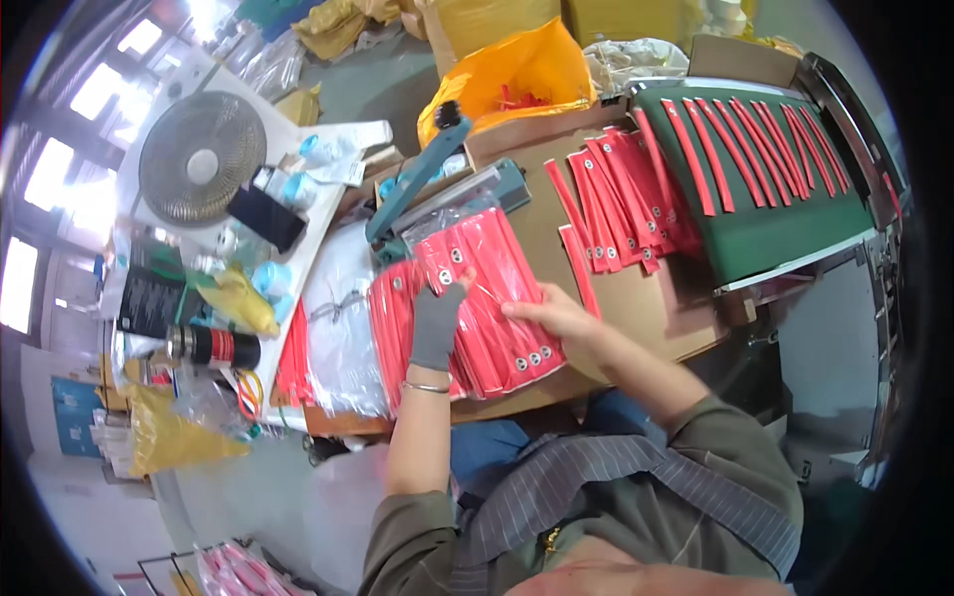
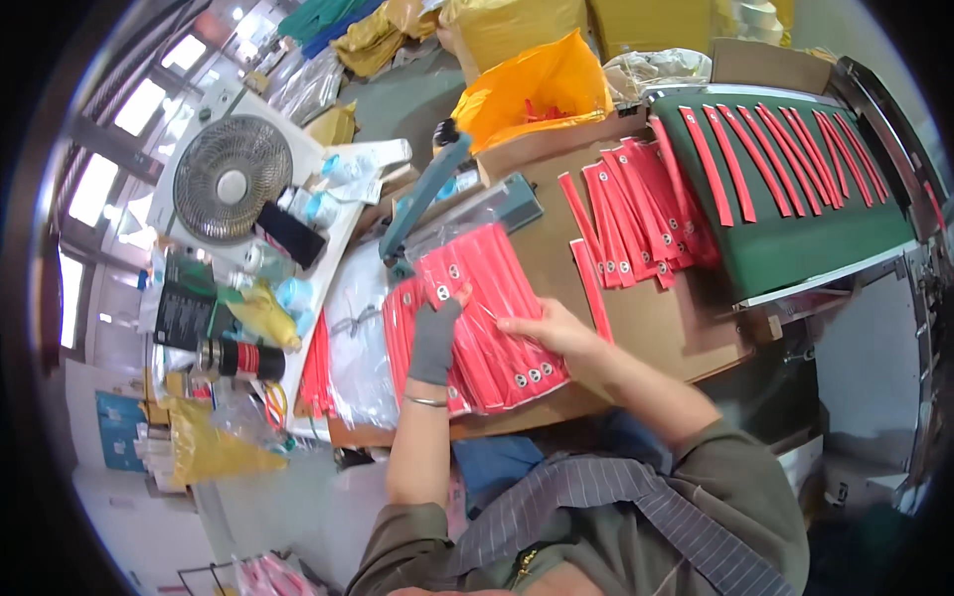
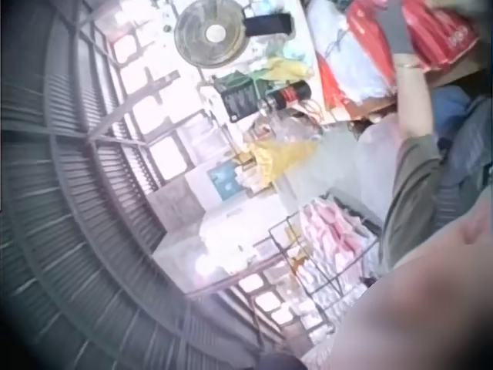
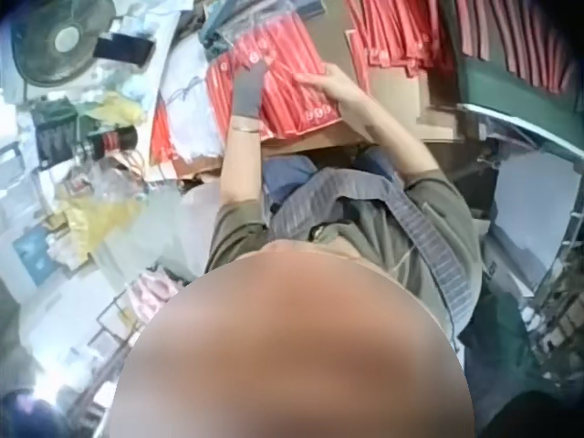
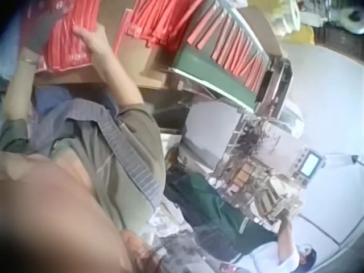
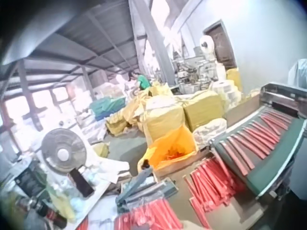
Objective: Packaging and sealing stacks of pink plastic bags into clear plastic sleeves at a warehouse workbench.
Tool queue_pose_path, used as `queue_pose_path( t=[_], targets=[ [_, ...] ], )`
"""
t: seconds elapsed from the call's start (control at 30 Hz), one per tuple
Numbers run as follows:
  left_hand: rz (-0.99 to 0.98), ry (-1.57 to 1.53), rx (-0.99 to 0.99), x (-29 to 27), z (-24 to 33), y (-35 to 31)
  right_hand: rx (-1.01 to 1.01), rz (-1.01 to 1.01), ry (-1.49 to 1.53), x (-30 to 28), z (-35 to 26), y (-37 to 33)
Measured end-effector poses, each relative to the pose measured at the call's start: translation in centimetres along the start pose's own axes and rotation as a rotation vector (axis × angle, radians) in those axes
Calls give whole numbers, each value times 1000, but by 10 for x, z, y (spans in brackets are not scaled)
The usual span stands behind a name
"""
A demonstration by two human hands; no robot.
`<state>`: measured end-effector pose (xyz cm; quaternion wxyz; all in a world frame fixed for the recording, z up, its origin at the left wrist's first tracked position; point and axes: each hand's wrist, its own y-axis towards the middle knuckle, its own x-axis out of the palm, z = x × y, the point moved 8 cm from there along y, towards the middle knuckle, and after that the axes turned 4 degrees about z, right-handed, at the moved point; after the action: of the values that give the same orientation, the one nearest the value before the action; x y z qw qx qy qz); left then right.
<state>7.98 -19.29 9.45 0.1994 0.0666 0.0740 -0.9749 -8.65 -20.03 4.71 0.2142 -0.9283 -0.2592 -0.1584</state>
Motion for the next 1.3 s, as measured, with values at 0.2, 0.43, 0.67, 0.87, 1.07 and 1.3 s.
queue_pose_path(
  t=[0.2,0.43,0.67,0.87,1.07,1.3],
  targets=[
    [572,1316,293,-86,-36,-54,-108,106,121,5,-40,-69],
    [228,-123,-184,-139,-39,-71,30,-175,346,76,-58,-81],
    [539,-126,81,-174,-162,-105,-453,288,-747,73,66,17],
    [138,-583,-122,-124,-119,-136,-208,127,-475,101,60,-37],
    [134,-405,-55,-125,-112,-221,68,-84,-247,144,81,-113],
    [131,-125,2,-212,-37,-290,162,-385,-405,230,72,-128]
  ],
)
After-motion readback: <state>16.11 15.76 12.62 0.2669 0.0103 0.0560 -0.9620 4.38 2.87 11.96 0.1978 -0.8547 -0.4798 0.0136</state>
